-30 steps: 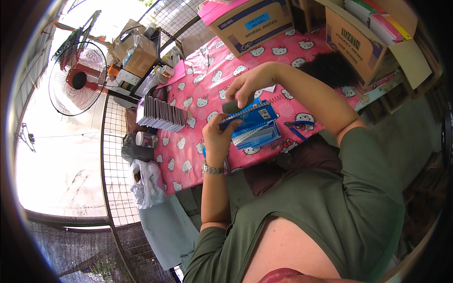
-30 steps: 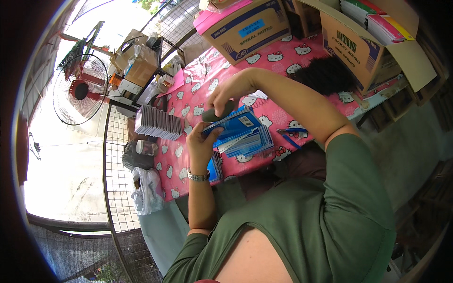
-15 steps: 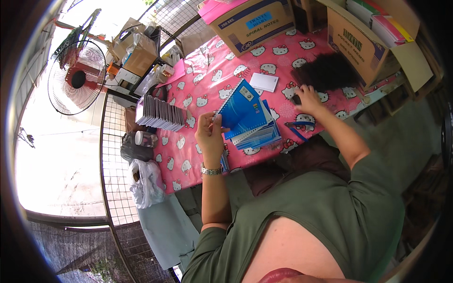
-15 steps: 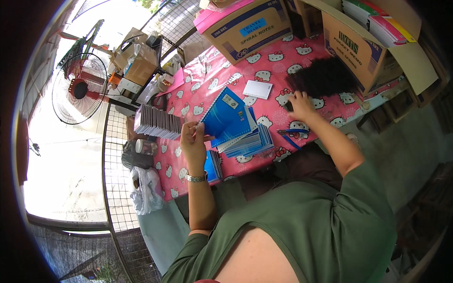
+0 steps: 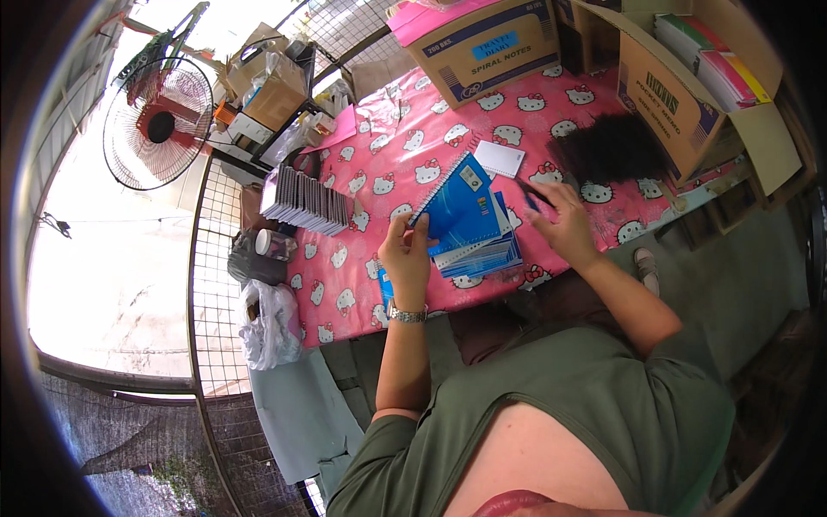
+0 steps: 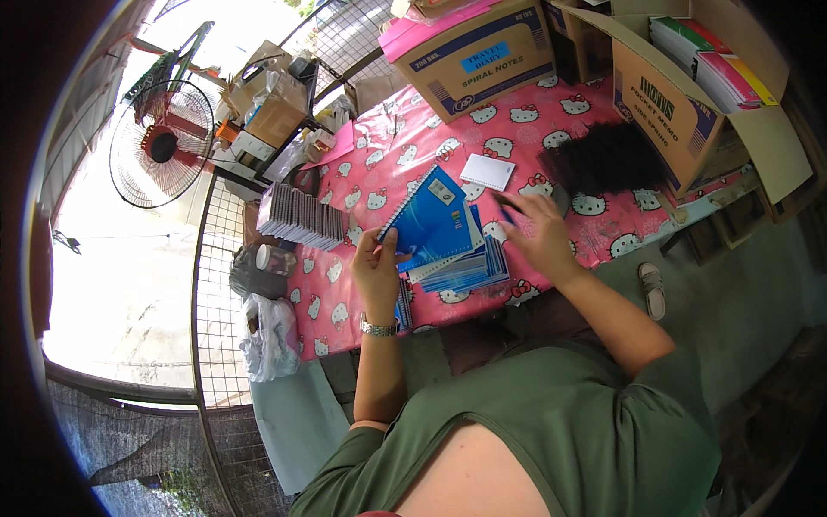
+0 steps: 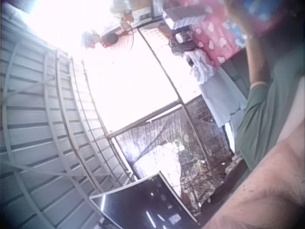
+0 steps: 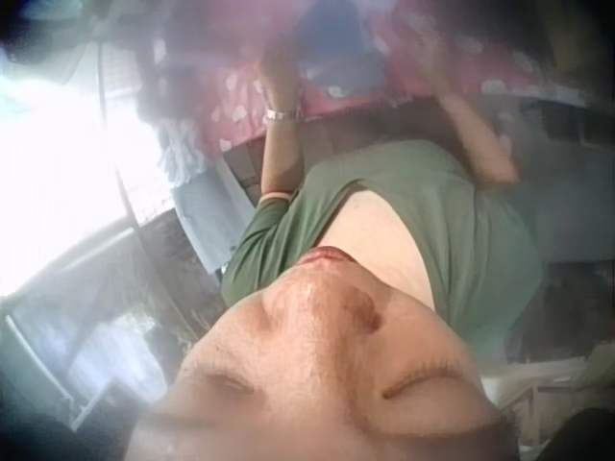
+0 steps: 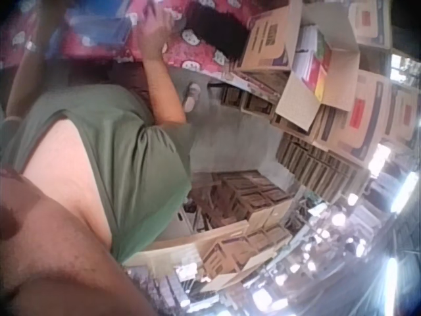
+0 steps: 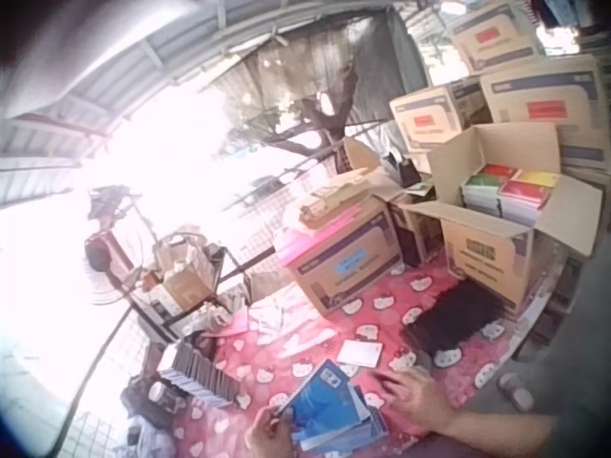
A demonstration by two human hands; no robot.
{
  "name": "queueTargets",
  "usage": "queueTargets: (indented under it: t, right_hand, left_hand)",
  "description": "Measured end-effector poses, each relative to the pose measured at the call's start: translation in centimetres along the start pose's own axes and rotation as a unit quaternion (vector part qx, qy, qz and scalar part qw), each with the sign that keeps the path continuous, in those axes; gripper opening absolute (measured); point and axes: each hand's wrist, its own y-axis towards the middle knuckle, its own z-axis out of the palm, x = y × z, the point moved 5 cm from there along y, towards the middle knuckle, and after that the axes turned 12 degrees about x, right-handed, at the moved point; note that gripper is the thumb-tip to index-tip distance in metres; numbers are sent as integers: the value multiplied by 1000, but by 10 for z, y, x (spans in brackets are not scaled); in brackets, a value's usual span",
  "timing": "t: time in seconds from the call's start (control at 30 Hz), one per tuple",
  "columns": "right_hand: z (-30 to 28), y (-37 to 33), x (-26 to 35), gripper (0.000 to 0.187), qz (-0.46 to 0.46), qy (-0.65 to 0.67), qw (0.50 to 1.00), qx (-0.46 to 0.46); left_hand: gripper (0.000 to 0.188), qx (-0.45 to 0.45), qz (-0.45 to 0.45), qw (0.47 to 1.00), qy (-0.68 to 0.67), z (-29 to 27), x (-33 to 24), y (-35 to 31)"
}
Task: The person organizes spiral notebooks by color, inserts a small paper tag into the front of a blue notebook, and places them into a cardboard box.
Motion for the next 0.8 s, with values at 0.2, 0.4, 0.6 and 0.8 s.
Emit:
queueTargets:
  t: [0.2,0.4,0.6,0.8]
  right_hand:
    - [15,34,112,46,-187,0,976,108]
    - [24,34,124,39,-174,-70,972,144]
    - [22,39,111,37,43,247,920,301]
    - [-4,30,23,45,0,-12,991,130]
  left_hand:
    - [13,-7,-5,1000,-14,5,5,-4]
    - [15,-29,63,995,70,4,-3,-13]
    - [23,-83,212,925,304,-8,-32,-24]
    - [18,-177,91,946,256,-136,7,-40]
